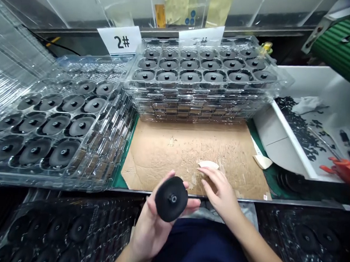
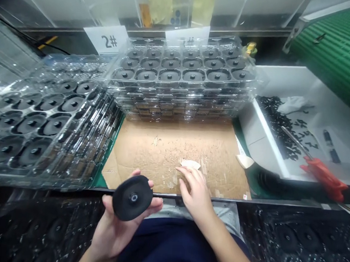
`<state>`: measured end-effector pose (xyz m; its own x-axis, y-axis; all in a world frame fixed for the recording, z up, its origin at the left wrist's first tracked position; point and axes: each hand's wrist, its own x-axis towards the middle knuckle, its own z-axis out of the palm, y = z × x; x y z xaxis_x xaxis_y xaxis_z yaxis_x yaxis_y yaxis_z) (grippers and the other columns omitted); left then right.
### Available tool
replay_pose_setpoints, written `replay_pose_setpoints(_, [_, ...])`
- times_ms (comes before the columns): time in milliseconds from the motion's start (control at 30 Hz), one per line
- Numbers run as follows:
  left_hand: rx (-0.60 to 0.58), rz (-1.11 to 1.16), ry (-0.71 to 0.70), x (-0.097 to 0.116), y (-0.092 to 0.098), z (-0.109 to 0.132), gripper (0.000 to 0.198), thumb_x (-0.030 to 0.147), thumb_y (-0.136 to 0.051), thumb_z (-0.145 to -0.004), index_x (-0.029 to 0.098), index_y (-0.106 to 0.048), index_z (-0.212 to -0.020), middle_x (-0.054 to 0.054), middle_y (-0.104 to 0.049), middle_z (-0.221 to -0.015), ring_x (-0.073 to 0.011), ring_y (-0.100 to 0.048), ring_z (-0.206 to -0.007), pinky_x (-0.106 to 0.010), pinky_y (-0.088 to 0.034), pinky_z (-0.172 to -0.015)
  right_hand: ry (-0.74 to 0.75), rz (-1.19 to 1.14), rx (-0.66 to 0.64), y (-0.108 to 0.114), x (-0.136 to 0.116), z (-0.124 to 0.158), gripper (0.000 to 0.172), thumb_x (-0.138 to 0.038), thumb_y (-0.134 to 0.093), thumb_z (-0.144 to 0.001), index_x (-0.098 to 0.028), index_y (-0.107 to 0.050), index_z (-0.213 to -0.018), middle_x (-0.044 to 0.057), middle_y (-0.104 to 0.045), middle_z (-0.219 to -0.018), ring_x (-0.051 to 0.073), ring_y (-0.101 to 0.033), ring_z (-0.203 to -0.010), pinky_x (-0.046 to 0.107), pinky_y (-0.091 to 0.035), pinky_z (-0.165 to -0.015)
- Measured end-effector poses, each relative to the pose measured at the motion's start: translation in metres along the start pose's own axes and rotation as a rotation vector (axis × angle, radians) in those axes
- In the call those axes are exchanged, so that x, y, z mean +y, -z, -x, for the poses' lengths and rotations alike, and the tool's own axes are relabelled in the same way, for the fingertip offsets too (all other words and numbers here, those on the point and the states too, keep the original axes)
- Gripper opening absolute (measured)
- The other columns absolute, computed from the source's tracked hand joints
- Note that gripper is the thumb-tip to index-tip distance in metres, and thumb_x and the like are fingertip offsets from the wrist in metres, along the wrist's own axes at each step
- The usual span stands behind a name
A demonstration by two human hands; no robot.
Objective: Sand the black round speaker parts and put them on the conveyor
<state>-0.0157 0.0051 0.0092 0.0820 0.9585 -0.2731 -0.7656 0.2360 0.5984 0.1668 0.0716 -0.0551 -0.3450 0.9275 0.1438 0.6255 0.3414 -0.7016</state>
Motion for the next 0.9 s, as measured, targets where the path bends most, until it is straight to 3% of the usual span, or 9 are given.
replay_pose_setpoints(67, [-0.004, -0.431, -0.311, 0.005, 0.008, -0.001, 0.050, 0.031, -0.067, -0.073, 0.038, -0.053, -0.121, -0.005, -0.060, -0.121, -0.0278, -0.062, -0.100, -0.044, -0.044, -0.092, -0.020, -0.009, -0.009, 0.000, -0.002, 0.001, 0.031, -0.019, -0.042, -0.086, -0.023, -0.056, -0.114, 0.008, -0.059, -0.111, 0.024, -0.052, -0.107, 0.044, -0.043, -0.091])
replay_pose_setpoints(133, [-0.054, -0.846, -0.593, 0.012, 0.018, -0.004, 0.086, 0.003, -0.073, -0.062, 0.048, -0.039, -0.128, -0.002, -0.056, -0.125, -0.0272, -0.055, -0.109, -0.046, -0.038, -0.096, -0.036, -0.016, -0.015, 0.002, -0.007, 0.002, 0.030, -0.019, -0.043, -0.086, -0.023, -0.057, -0.112, 0.008, -0.060, -0.108, 0.024, -0.053, -0.104, 0.043, -0.044, -0.088])
replay_pose_setpoints(200, [-0.102, -1.095, -0.702, 0.019, 0.025, -0.008, 0.113, -0.008, -0.071, -0.056, 0.055, -0.016, -0.133, -0.001, -0.054, -0.125, -0.0263, -0.052, -0.111, -0.048, -0.037, -0.095, -0.048, -0.015, -0.018, 0.007, -0.016, 0.004, 0.029, -0.018, -0.045, -0.085, -0.023, -0.058, -0.111, 0.007, -0.061, -0.101, 0.023, -0.055, -0.096, 0.042, -0.045, -0.083])
replay_pose_setpoints(267, [-0.110, -1.195, -0.691, 0.024, 0.029, -0.009, 0.120, -0.006, -0.071, -0.057, 0.052, -0.001, -0.135, -0.003, -0.052, -0.124, -0.0259, -0.052, -0.109, -0.048, -0.039, -0.093, -0.059, -0.049, -0.019, 0.013, -0.030, 0.004, 0.027, -0.018, -0.047, -0.085, -0.025, -0.059, -0.109, 0.005, -0.061, -0.093, 0.021, -0.055, -0.088, 0.038, -0.046, -0.078])
replay_pose_setpoints(367, [-0.133, -1.226, -0.668, 0.026, 0.030, -0.008, 0.117, -0.003, -0.072, -0.059, 0.047, 0.001, -0.136, -0.005, -0.052, -0.124, -0.0255, -0.052, -0.108, -0.046, -0.040, -0.093, -0.126, -0.332, -0.058, 0.021, -0.056, -0.001, 0.020, -0.020, -0.054, -0.084, -0.025, -0.059, -0.103, 0.002, -0.059, -0.085, 0.016, -0.055, -0.079, 0.032, -0.047, -0.074])
replay_pose_setpoints(467, [-0.136, -1.198, -0.596, 0.025, 0.030, -0.004, 0.114, 0.001, -0.072, -0.062, 0.042, 0.003, -0.137, -0.006, -0.053, -0.120, -0.0247, -0.053, -0.108, -0.043, -0.041, -0.093, -0.199, -0.722, -0.196, 0.024, -0.077, -0.011, 0.008, -0.024, -0.061, -0.082, -0.021, -0.057, -0.089, 0.001, -0.059, -0.084, 0.014, -0.055, -0.078, 0.028, -0.047, -0.072])
replay_pose_setpoints(533, [-0.122, -1.167, -0.553, 0.026, 0.031, -0.001, 0.113, 0.005, -0.073, -0.063, 0.038, 0.004, -0.138, -0.007, -0.054, -0.117, -0.0245, -0.054, -0.107, -0.040, -0.042, -0.093, -0.210, -0.823, -0.330, 0.024, -0.085, -0.018, 0.009, -0.025, -0.062, -0.081, -0.019, -0.055, -0.083, 0.000, -0.058, -0.083, 0.013, -0.055, -0.078, 0.027, -0.046, -0.072])
replay_pose_setpoints(733, [-0.174, -1.166, -0.390, 0.039, 0.034, 0.008, 0.077, 0.035, -0.072, -0.067, 0.025, -0.032, -0.132, -0.008, -0.059, -0.109, -0.0218, -0.059, -0.101, -0.031, -0.042, -0.094, -0.348, -1.052, -0.701, 0.027, -0.094, -0.034, 0.018, -0.024, -0.071, -0.073, -0.015, -0.057, -0.078, -0.001, -0.062, -0.076, 0.008, -0.057, -0.069, 0.022, -0.045, -0.067])
replay_pose_setpoints(900, [-0.234, -1.036, -0.166, 0.039, 0.034, 0.007, 0.105, 0.051, -0.069, -0.065, 0.029, 0.002, -0.140, -0.005, -0.058, -0.109, -0.0206, -0.057, -0.104, -0.031, -0.042, -0.093, -0.413, -1.245, -0.773, 0.027, -0.091, -0.036, 0.018, -0.013, -0.075, -0.068, -0.014, -0.059, -0.075, -0.001, -0.065, -0.074, 0.008, -0.063, -0.071, 0.020, -0.048, -0.070])
